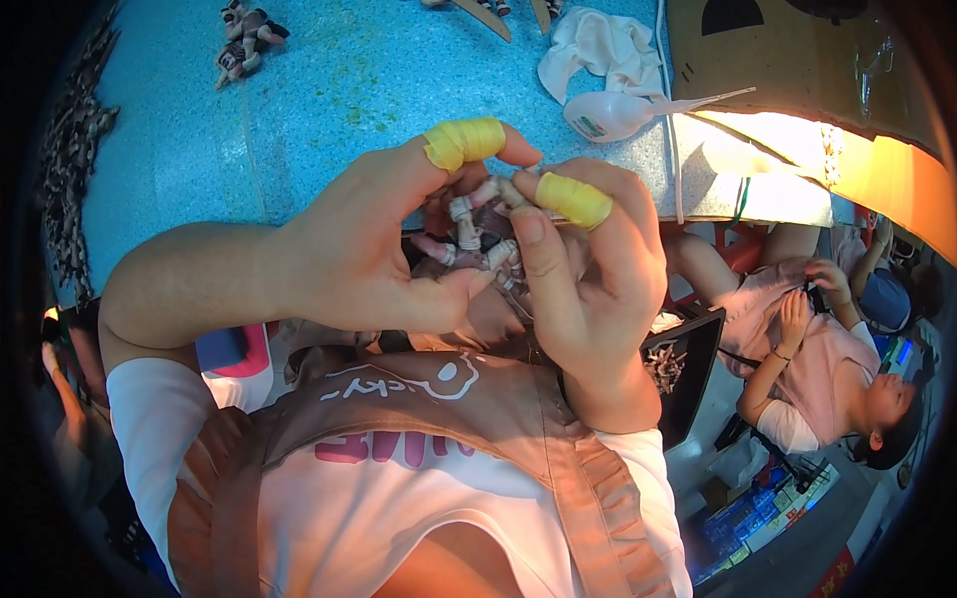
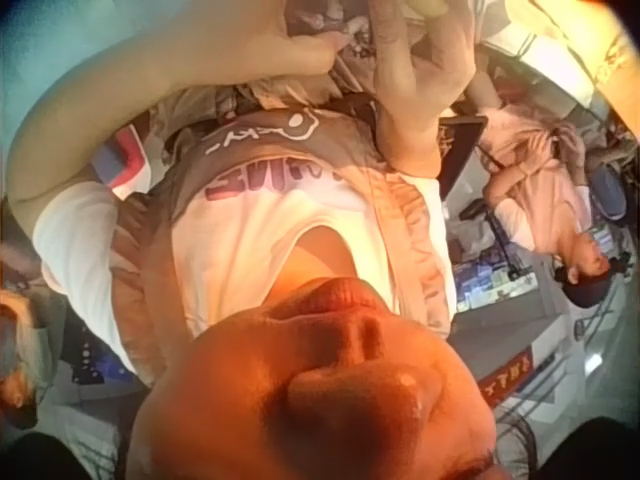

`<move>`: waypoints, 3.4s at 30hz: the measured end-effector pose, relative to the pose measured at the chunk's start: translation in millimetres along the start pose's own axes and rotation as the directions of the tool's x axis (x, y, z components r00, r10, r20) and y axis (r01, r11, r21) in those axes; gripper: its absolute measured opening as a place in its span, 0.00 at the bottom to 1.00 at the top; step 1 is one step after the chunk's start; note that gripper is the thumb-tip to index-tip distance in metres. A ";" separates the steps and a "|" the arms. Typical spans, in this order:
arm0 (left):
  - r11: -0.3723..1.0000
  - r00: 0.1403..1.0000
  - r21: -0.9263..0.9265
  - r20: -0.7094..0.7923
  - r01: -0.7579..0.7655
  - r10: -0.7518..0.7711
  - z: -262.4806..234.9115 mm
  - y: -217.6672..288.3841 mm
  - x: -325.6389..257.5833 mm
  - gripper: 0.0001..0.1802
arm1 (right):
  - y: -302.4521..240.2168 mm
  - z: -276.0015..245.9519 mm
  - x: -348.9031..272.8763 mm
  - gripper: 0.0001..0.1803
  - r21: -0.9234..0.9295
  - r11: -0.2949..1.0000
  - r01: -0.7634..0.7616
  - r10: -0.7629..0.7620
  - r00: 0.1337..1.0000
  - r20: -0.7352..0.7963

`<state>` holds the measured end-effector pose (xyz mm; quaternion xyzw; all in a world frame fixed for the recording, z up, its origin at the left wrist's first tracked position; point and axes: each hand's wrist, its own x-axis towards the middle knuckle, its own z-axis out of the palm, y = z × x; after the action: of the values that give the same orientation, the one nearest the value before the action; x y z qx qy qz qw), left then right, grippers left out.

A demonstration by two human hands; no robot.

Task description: The person assembles toy figurines by applying glue to pieces using a squeeze bottle and pressing the components together by hand.

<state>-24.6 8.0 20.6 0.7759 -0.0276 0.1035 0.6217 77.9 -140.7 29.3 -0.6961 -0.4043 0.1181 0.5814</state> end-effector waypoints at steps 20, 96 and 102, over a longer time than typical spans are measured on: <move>0.620 0.934 -0.704 0.189 0.345 -0.304 -6.9 4.4 6.7 0.33 | -0.2 -11.5 3.8 0.34 0.051 0.998 0.027 -0.037 0.979 0.199; 0.574 0.675 0.762 -0.593 0.298 0.438 -189.8 41.1 -89.9 0.24 | 42.8 -13.0 8.1 0.30 -0.377 0.923 0.081 -0.125 0.988 -0.093; -0.095 0.670 0.765 -0.488 0.636 0.559 -186.1 44.0 -109.7 0.26 | 43.2 -9.6 15.5 0.30 -0.401 0.901 0.164 -0.202 0.978 -0.053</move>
<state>-162.9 169.3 79.7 0.8357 0.3410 0.3674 -0.2242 112.4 -136.5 -2.2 -0.7627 -0.4558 -0.0535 0.4558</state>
